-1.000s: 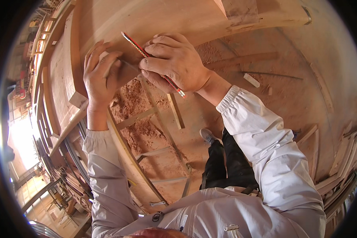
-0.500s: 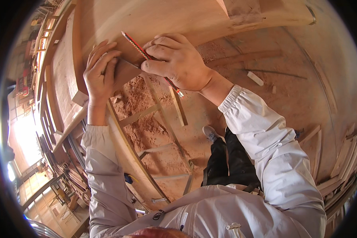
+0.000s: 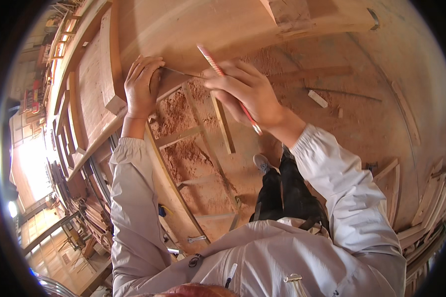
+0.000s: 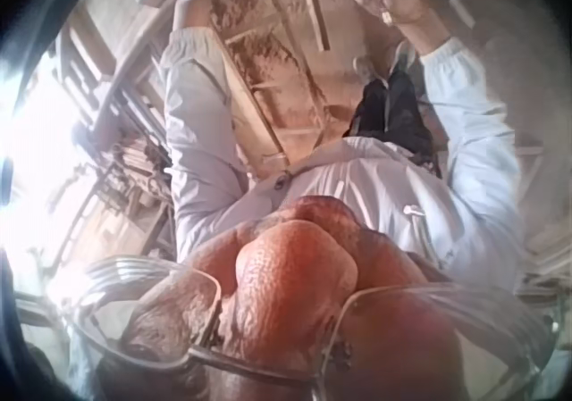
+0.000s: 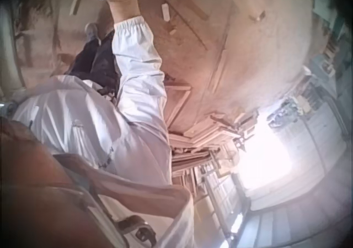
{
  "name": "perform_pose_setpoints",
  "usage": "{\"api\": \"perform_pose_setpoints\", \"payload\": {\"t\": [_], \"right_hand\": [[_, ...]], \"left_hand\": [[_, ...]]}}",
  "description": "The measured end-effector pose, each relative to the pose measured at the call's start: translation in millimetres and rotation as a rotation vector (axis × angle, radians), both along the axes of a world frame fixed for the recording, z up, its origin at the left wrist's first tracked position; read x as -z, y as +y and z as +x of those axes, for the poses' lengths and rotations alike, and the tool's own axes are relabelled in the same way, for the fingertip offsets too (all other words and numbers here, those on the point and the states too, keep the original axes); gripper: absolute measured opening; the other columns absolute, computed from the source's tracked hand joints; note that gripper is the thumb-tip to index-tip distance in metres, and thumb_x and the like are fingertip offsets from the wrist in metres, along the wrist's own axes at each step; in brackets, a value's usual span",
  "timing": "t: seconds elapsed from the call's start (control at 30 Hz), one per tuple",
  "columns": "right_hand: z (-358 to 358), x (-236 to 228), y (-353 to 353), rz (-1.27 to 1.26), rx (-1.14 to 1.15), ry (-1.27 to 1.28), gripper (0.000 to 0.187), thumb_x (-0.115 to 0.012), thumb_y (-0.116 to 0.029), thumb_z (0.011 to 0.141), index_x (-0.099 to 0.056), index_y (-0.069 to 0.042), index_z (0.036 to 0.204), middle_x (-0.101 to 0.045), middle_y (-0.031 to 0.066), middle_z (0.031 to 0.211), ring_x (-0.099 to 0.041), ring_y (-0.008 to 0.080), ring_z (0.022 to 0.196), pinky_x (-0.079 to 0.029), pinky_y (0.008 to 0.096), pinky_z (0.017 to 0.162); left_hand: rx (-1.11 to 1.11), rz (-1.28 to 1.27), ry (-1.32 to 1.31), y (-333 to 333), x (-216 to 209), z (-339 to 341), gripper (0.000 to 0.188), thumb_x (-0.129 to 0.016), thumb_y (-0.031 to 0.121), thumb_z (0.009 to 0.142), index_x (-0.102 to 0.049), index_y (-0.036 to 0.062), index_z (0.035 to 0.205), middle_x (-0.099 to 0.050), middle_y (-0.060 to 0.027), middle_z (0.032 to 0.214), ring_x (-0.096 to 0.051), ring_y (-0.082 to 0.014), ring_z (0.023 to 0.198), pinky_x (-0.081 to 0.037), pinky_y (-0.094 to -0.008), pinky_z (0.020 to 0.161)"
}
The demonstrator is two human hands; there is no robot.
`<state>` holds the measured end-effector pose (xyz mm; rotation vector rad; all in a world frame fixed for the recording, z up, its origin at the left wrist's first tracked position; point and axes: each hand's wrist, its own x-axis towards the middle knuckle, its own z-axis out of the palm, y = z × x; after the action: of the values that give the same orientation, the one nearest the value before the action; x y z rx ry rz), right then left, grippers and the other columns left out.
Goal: The person uses a try square and pencil to mark straight lines on a wooden board in a workshop. They repeatedly position the square, draw lines, and reposition the board to mark multiple edges.
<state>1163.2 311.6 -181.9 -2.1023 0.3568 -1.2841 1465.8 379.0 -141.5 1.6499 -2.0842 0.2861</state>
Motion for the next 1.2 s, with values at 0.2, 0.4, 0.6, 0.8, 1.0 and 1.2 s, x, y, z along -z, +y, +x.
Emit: {"api": "perform_pose_setpoints", "payload": {"t": [0.2,0.4,0.6,0.8,1.0,1.2], "right_hand": [[-94.3,68.1,127.6,1.471,-0.062,0.042,0.042,-0.053,-0.037,0.116,-0.064,0.000,0.134,-0.079,0.0169,0.113,-0.078,0.0241,0.091,-0.063,0.0356,0.080],[-95.3,21.8,152.6,1.825,-0.056,-0.082,0.054,-0.060,-0.047,0.112,-0.062,0.004,0.131,-0.079,0.0170,0.105,-0.077,0.0218,0.081,-0.064,0.0328,0.074],[-122.7,25.4,147.9,1.570,0.115,0.266,0.032,-0.067,-0.035,0.109,-0.068,-0.003,0.115,-0.078,0.0124,0.097,-0.074,0.0190,0.077,-0.062,0.0329,0.070],[-149.4,-52.3,108.0,-0.111,0.416,0.596,0.030,-0.080,-0.023,0.098,-0.069,0.000,0.113,-0.076,0.0159,0.105,-0.074,0.0304,0.083,-0.058,0.0387,0.077],[-159.1,-73.0,120.9,0.689,0.028,0.695,0.023,-0.062,-0.022,0.111,-0.067,-0.001,0.103,-0.069,0.0075,0.072,-0.066,0.0186,0.061,-0.054,0.0336,0.061],[-179.7,-54.1,158.8,0.690,0.379,0.775,0.034,-0.059,-0.022,0.112,-0.065,-0.001,0.086,-0.065,0.0087,0.063,-0.063,0.0160,0.054,-0.048,0.0352,0.053]], "left_hand": [[0.051,-0.069,-0.037,73.2,-28.9,-51.5,0.015,-0.067,0.006,0.099,-0.080,0.0090,0.106,-0.080,-0.0053,0.112,-0.075,-0.0234,0.102,-0.057,-0.0385,0.089],[-0.134,0.047,0.282,169.6,-36.8,-141.9,0.006,-0.071,0.007,0.099,-0.076,0.0069,0.102,-0.078,-0.0089,0.106,-0.073,-0.0238,0.092,-0.056,-0.0382,0.080],[-0.488,0.250,0.725,208.9,-52.0,-185.1,0.003,-0.070,0.001,0.098,-0.069,-0.0001,0.100,-0.074,-0.0162,0.099,-0.071,-0.0318,0.087,-0.055,-0.0389,0.077],[-0.457,0.452,1.182,210.8,-42.7,-165.2,0.009,-0.068,0.006,0.103,-0.070,-0.0021,0.105,-0.071,-0.0072,0.088,-0.068,-0.0132,0.080,-0.052,-0.0287,0.071],[-0.233,0.715,1.649,166.1,25.9,-139.1,0.014,-0.068,0.010,0.106,-0.074,-0.0027,0.109,-0.072,-0.0003,0.091,-0.060,-0.0073,0.075,-0.047,-0.0244,0.068],[-0.327,0.602,2.675,59.6,83.4,-95.0,0.033,-0.060,0.009,0.105,-0.058,-0.0029,0.135,-0.064,-0.0208,0.135,-0.062,-0.0348,0.126,-0.047,-0.0505,0.117]]}}
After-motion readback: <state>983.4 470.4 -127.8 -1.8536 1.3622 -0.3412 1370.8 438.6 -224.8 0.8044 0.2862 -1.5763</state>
